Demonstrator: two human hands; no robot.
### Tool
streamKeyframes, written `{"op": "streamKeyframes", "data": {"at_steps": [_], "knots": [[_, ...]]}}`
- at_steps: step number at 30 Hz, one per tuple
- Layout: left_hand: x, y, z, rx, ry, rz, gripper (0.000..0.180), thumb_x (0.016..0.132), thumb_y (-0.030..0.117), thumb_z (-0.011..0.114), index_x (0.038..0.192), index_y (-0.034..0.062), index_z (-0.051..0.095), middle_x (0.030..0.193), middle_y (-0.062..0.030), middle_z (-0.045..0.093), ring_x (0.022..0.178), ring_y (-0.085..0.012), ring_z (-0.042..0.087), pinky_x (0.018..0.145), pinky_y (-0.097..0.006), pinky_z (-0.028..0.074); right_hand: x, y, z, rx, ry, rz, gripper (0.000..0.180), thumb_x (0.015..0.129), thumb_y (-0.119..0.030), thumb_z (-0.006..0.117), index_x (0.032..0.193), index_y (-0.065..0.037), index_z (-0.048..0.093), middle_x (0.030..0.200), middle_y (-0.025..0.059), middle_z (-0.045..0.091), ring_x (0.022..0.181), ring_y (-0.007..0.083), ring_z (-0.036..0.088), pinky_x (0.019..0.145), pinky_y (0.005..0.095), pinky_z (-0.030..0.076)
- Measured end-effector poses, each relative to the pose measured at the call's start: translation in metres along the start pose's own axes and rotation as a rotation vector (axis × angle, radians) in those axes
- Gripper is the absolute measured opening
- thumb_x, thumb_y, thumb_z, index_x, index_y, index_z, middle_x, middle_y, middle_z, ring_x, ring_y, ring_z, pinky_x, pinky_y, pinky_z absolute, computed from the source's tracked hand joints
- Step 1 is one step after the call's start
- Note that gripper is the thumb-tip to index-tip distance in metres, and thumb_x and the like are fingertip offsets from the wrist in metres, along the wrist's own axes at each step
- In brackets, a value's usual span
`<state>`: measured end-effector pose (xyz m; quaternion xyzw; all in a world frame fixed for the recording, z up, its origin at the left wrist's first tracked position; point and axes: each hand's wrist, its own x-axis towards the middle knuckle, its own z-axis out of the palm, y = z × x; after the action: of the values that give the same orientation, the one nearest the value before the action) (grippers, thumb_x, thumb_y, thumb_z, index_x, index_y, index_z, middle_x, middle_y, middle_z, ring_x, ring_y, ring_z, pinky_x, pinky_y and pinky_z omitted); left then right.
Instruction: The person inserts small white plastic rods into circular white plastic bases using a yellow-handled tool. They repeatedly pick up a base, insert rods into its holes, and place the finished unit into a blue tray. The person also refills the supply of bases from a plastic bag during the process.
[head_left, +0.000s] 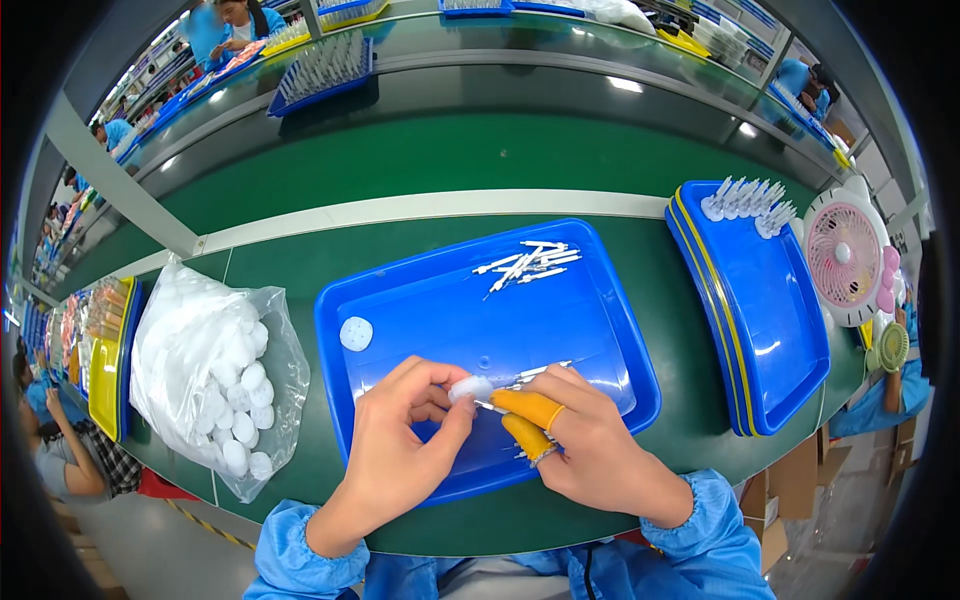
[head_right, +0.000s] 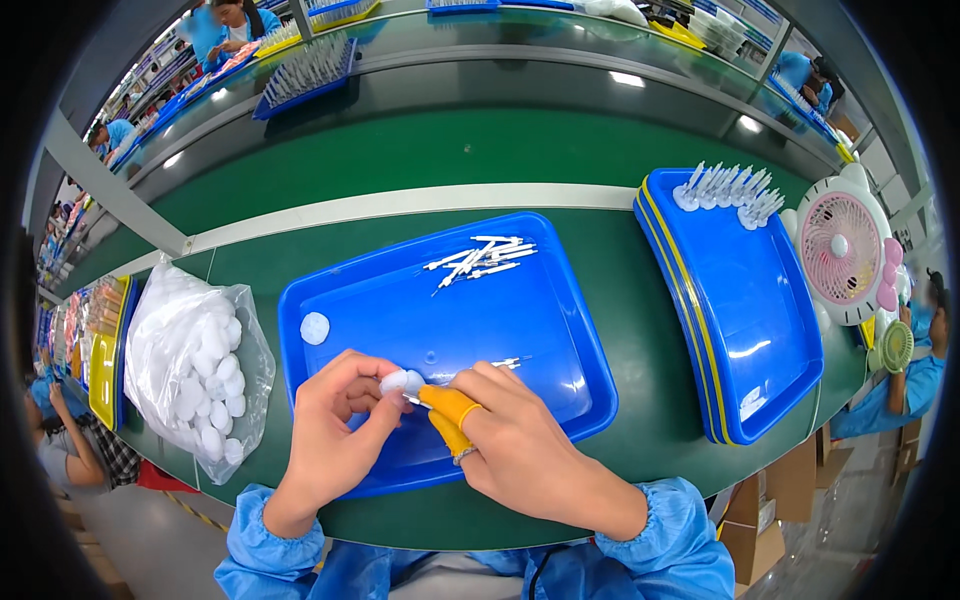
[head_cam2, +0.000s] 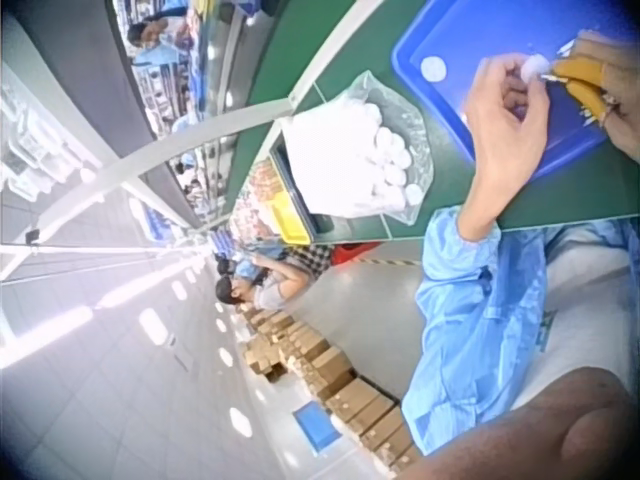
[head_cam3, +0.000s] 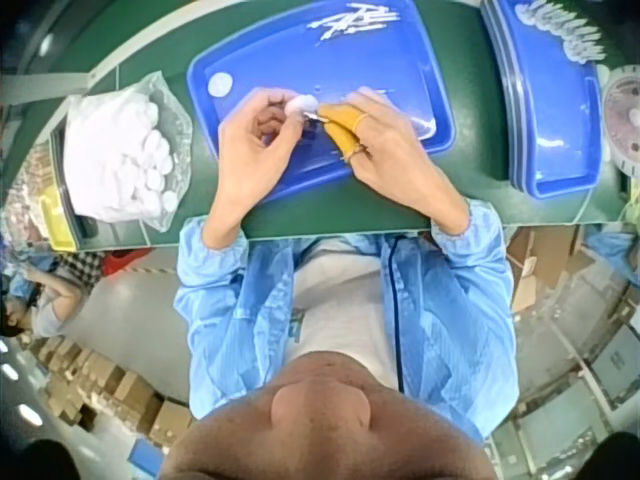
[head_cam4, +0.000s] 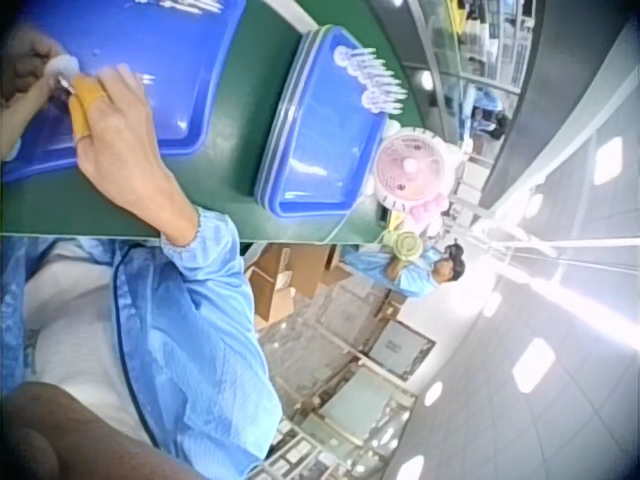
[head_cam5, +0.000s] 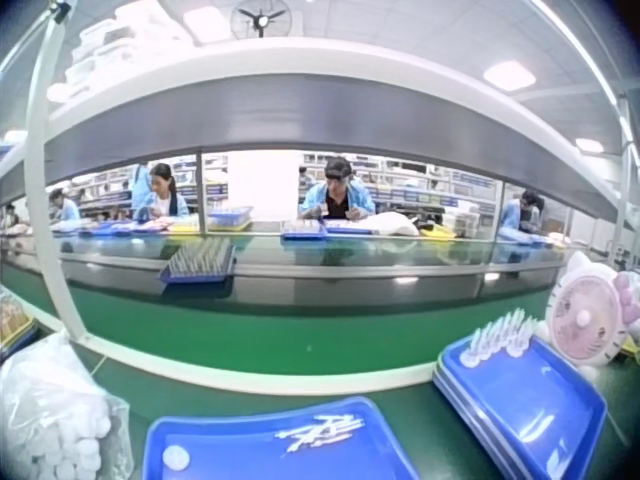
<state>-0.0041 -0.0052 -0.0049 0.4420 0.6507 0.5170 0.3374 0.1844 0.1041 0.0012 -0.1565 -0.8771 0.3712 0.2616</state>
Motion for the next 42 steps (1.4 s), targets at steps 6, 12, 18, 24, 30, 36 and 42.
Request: {"op": "streamKeyframes", "data": {"at_steps": [6,12,18,24,30,36,42], "knots": [[0.0,0.002,0.004,0.131,0.018,0.084,0.016,0.092,-0.004,0.077,0.107,-0.0039,0.072,0.098,-0.0118,0.071,0.082,-0.0182,0.076,0.069,-0.03,0.064,-0.004,0.009,-0.003,-0.062,-0.043,0.017,0.043,0.068,0.011,0.074,0.11,0.009,0.074,0.104,0.0166,0.064,0.092,0.0353,0.061,0.08,0.0446,0.049],[-0.001,0.01,0.006,0.183,0.031,0.015,0.016,0.089,-0.004,0.08,0.102,-0.0049,0.07,0.095,-0.0122,0.072,0.083,-0.0188,0.077,0.072,-0.031,0.066,-0.004,0.012,-0.005,-0.102,-0.088,0.04,0.044,0.065,0.008,0.074,0.108,0.013,0.073,0.105,0.0179,0.062,0.095,0.0359,0.06,0.083,0.0456,0.049],[-0.003,0.005,0.012,0.265,0.04,0.138,0.016,0.088,-0.003,0.08,0.101,-0.0034,0.07,0.094,-0.0132,0.07,0.082,-0.0234,0.077,0.074,-0.034,0.068,-0.005,0.008,0.009,-0.042,-0.009,0.016,0.044,0.065,0.008,0.074,0.109,0.013,0.072,0.101,0.0189,0.062,0.092,0.0371,0.06,0.08,0.0469,0.051],[-0.008,0.001,0.017,0.35,0.08,0.255,0.02,0.084,-0.004,0.079,0.101,-0.0018,0.07,0.093,-0.0136,0.067,0.076,-0.0272,0.075,0.067,-0.036,0.064,-0.008,0.001,0.016,0.045,0.1,0.058,0.033,0.065,0.009,0.07,0.097,0.012,0.071,0.09,0.0184,0.061,0.084,0.0377,0.06,0.071,0.0465,0.052],[-0.014,-0.007,0.021,0.448,0.039,0.263,0.022,0.086,-0.002,0.077,0.107,-0.0013,0.069,0.095,-0.0144,0.066,0.072,-0.029,0.073,0.059,-0.04,0.057,-0.009,0.001,0.027,0.047,0.133,0.143,0.031,0.069,0.011,0.067,0.099,0.009,0.074,0.087,0.0177,0.065,0.08,0.0357,0.062,0.069,0.0461,0.052],[0.001,-0.004,0.008,0.423,0.191,0.228,0.018,0.091,-0.005,0.074,0.108,-0.0034,0.07,0.103,-0.0158,0.067,0.087,-0.0302,0.076,0.075,-0.036,0.066,0.001,0.013,-0.011,-0.094,-0.009,0.204,0.033,0.072,0.01,0.068,0.104,0.007,0.078,0.093,0.0162,0.064,0.09,0.0352,0.059,0.082,0.0436,0.051],[0.0,0.005,0.0,0.324,0.136,0.103,0.016,0.094,-0.004,0.074,0.11,-0.0052,0.072,0.103,-0.0143,0.069,0.09,-0.0261,0.077,0.079,-0.036,0.068,-0.003,0.023,-0.008,-0.36,-0.119,0.178,0.028,0.072,0.01,0.072,0.099,0.006,0.078,0.105,0.0136,0.063,0.101,0.0322,0.056,0.084,0.0418,0.049]]}}
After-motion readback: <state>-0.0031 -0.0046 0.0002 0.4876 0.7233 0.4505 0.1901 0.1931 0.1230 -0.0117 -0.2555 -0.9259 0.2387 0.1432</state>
